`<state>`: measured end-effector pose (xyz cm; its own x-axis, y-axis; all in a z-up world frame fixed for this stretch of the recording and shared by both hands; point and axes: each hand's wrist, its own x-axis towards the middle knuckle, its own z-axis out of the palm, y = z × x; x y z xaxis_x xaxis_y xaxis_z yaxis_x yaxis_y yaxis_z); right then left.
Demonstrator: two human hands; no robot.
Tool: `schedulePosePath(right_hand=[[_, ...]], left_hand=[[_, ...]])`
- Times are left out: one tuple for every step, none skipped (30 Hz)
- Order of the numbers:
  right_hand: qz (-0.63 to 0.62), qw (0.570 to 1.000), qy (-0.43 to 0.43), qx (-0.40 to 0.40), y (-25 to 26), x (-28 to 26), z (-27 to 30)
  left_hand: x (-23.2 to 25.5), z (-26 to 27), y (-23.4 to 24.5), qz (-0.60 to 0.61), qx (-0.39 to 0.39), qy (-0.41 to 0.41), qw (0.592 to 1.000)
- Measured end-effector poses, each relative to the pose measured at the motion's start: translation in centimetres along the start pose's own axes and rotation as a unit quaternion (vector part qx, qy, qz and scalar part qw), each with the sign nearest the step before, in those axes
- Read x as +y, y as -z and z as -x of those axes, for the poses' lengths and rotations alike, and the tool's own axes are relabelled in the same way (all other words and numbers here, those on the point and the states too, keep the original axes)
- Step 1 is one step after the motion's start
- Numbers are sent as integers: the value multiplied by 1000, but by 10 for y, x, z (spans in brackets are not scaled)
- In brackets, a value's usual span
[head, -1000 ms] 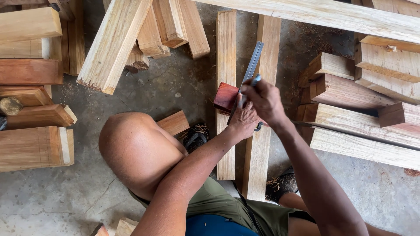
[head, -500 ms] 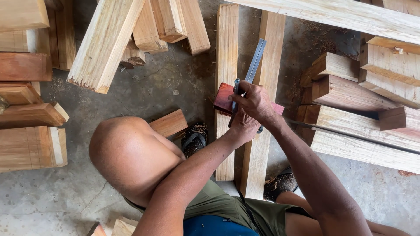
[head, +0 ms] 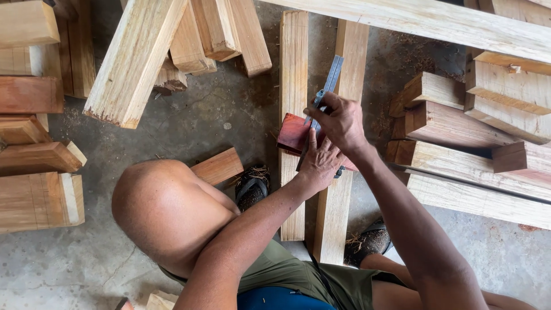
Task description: Measure and mark wood blocks using a combination square and a marker.
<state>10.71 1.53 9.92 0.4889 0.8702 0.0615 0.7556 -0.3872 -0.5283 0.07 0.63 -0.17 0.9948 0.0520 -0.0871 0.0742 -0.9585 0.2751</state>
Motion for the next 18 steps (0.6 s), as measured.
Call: schedulePosePath(right_hand=[[-1, 1000, 0, -3, -6, 2, 7], [-68, 997, -17, -41, -13, 3, 14], [-134, 987, -34, -79, -18, 5, 22], [-134, 987, -35, -76, -23, 7, 23], [-118, 989, -1, -92, -28, 10, 25], [-102, 988, 34, -110, -32, 12, 27], [-102, 988, 33, -108, -30, 11, 26], [-58, 991, 26, -118, -29, 10, 23], [-13, 992, 19, -126, -28, 9, 20], [-13, 992, 19, -126, -28, 12, 14], [-28, 993, 21, -117, -28, 16, 8], [-43, 993, 24, -105, -27, 20, 1], [-43, 994, 24, -103, -23, 19, -4], [-40, 997, 16, -70, -19, 18, -9], [-38, 999, 8, -37, -16, 17, -14], [-38, 999, 8, -35, -14, 18, -13], [25, 992, 115, 42, -12, 20, -12], [88, 965, 221, 114, -10, 22, -11]], left_hand=[[2, -2, -13, 2, -2, 2, 1000], [3, -3, -25, -31, -36, 8, 999], [4, -5, -37, -63, -70, 13, 995], [4, -5, -36, -64, -70, 10, 995], [5, -6, -34, -61, -62, 8, 996], [6, -6, -33, -58, -54, 7, 997], [6, -5, -29, -58, -54, 6, 997], [5, -3, -26, -53, -43, 8, 998], [4, -2, -22, -48, -31, 10, 998], [5, 0, -17, -47, -31, 10, 998], [5, 2, -12, -41, -20, 10, 999], [5, 3, -7, -36, -8, 9, 999], [4, 3, 6, -37, -6, 8, 999], [4, 3, 18, -1, -48, 11, 999], [3, 4, 31, 34, -89, 14, 995], [3, 3, 27, 33, -89, 13, 995], [2, 2, 23, 33, -85, 15, 996], [3, 1, 19, 35, -80, 17, 996]])
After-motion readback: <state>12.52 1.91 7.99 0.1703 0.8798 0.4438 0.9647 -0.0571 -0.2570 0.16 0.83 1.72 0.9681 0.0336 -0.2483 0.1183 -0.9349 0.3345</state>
